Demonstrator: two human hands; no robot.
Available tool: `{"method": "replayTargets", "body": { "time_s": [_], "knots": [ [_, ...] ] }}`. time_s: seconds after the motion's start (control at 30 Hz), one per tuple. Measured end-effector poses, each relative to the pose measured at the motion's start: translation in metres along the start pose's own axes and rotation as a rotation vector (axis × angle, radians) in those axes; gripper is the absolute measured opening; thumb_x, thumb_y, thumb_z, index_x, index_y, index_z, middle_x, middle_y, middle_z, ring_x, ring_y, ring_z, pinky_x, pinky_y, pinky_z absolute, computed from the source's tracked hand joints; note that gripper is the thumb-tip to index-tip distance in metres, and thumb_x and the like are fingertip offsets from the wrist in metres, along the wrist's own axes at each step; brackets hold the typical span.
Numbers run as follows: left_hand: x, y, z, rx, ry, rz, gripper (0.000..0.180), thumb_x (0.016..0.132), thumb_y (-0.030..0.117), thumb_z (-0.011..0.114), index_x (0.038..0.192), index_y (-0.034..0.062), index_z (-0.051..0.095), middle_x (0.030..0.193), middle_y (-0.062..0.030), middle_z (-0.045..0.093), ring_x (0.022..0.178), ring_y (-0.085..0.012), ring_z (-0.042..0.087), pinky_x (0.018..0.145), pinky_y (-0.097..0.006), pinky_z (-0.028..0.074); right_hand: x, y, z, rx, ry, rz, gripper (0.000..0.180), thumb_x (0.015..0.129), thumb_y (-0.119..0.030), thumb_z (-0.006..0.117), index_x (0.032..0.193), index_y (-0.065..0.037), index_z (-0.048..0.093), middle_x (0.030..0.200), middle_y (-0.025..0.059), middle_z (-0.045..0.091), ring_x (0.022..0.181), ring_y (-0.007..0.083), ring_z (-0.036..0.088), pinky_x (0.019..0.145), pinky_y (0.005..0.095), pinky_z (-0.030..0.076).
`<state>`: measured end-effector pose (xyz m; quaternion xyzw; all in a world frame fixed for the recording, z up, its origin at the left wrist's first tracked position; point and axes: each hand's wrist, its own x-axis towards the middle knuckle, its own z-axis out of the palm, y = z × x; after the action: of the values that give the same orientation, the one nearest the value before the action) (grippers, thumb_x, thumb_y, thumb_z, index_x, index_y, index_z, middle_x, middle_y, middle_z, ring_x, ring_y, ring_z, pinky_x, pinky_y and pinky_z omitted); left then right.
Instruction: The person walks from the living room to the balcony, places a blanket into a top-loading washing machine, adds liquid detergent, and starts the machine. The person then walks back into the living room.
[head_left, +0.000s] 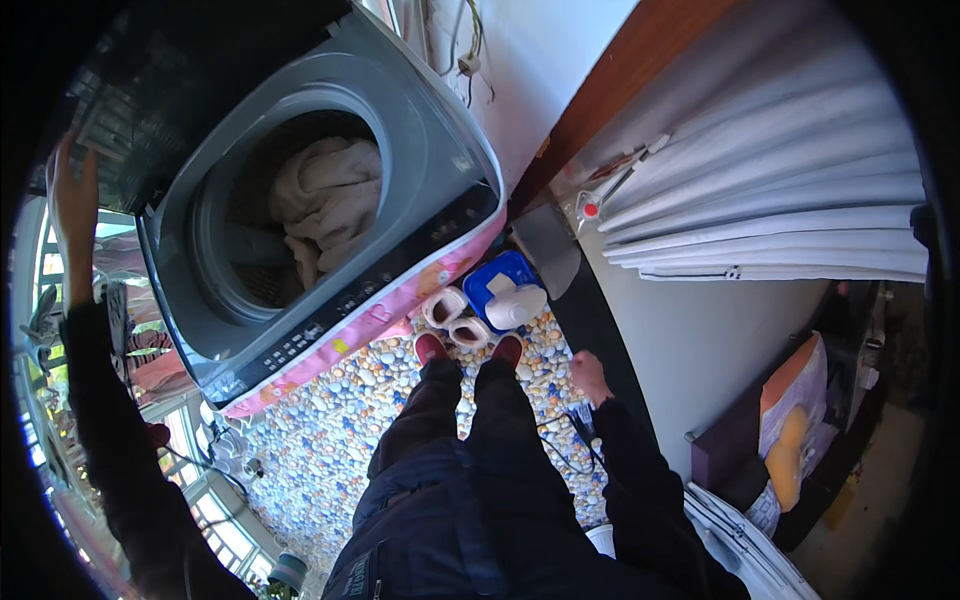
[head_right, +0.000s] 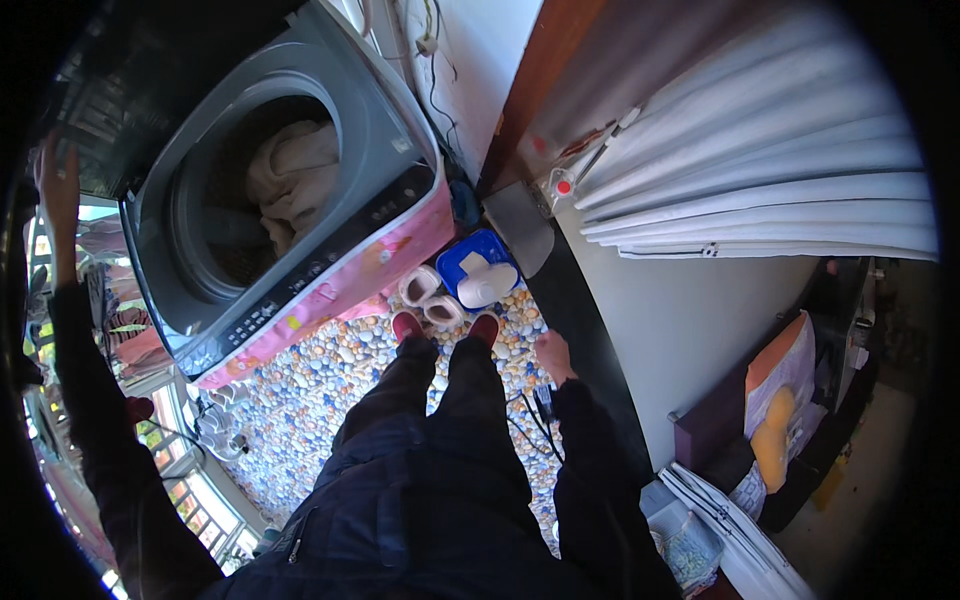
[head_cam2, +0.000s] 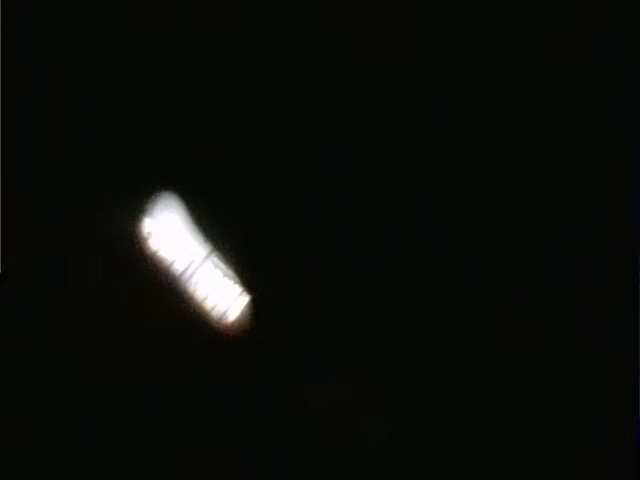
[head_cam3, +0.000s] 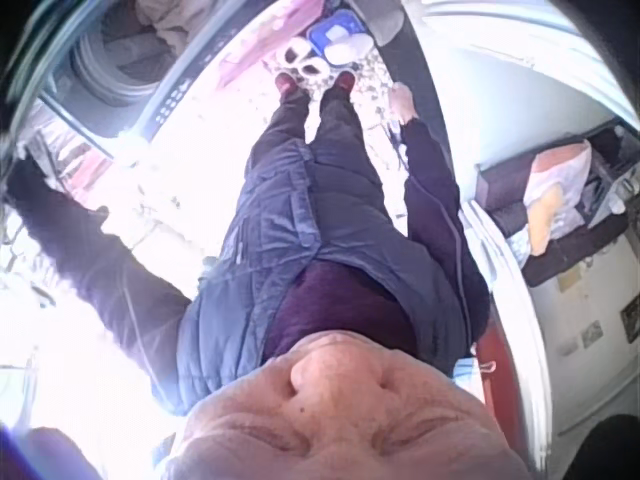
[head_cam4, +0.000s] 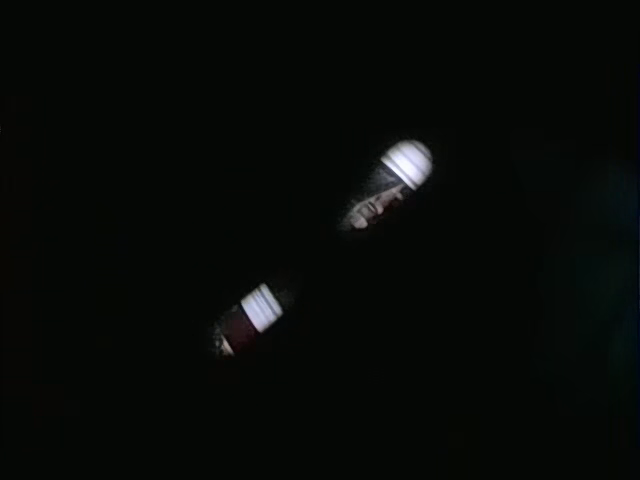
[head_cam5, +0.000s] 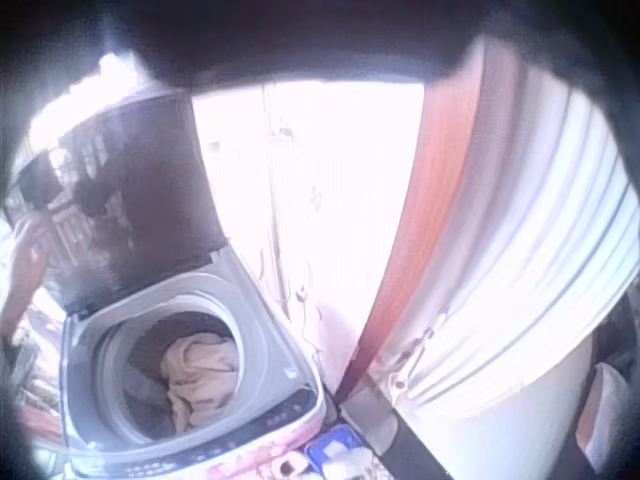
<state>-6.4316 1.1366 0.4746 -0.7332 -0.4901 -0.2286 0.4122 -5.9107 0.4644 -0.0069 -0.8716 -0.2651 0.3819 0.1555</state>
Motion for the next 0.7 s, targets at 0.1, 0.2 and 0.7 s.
{"method": "replayTargets", "body": {
  "time_s": [0.1,0.2,0.7],
  "knots": [
    [-0.082,0.062,-0.086,-0.399,-0.193,-0.103,0.038,0.099,0.026,0.057,0.135,0.0139,0.055,0.131,-0.0105,0.061,0.115,-0.0274,0.062,0.096,-0.040,0.051,0.041,-0.008,-0.001,-0.213,0.014,-0.186,0.015,0.081,-0.011,0.063,0.094,-0.003,0.061,0.094,0.0168,0.065,0.089,0.0362,0.064,0.077,0.0481,0.053],
    [-0.147,0.140,-0.167,-0.681,-0.200,-0.257,0.031,0.097,0.012,0.059,0.127,0.0056,0.058,0.122,-0.0121,0.065,0.105,-0.0270,0.066,0.089,-0.040,0.054,0.077,-0.020,-0.003,-0.343,-0.019,-0.283,0.032,0.079,-0.010,0.066,0.109,-0.004,0.055,0.109,0.0184,0.058,0.103,0.0382,0.058,0.081,0.0482,0.052],
    [-0.340,0.372,-0.282,-0.985,-1.385,-0.134,0.028,0.081,0.000,0.067,0.108,0.0038,0.061,0.107,-0.0152,0.061,0.092,-0.0363,0.065,0.075,-0.041,0.055,0.198,-0.026,0.065,-0.536,-0.017,-0.704,0.048,0.074,-0.003,0.068,0.119,-0.007,0.052,0.114,0.0131,0.059,0.107,0.0368,0.057,0.080,0.0480,0.052]
  ]
}}
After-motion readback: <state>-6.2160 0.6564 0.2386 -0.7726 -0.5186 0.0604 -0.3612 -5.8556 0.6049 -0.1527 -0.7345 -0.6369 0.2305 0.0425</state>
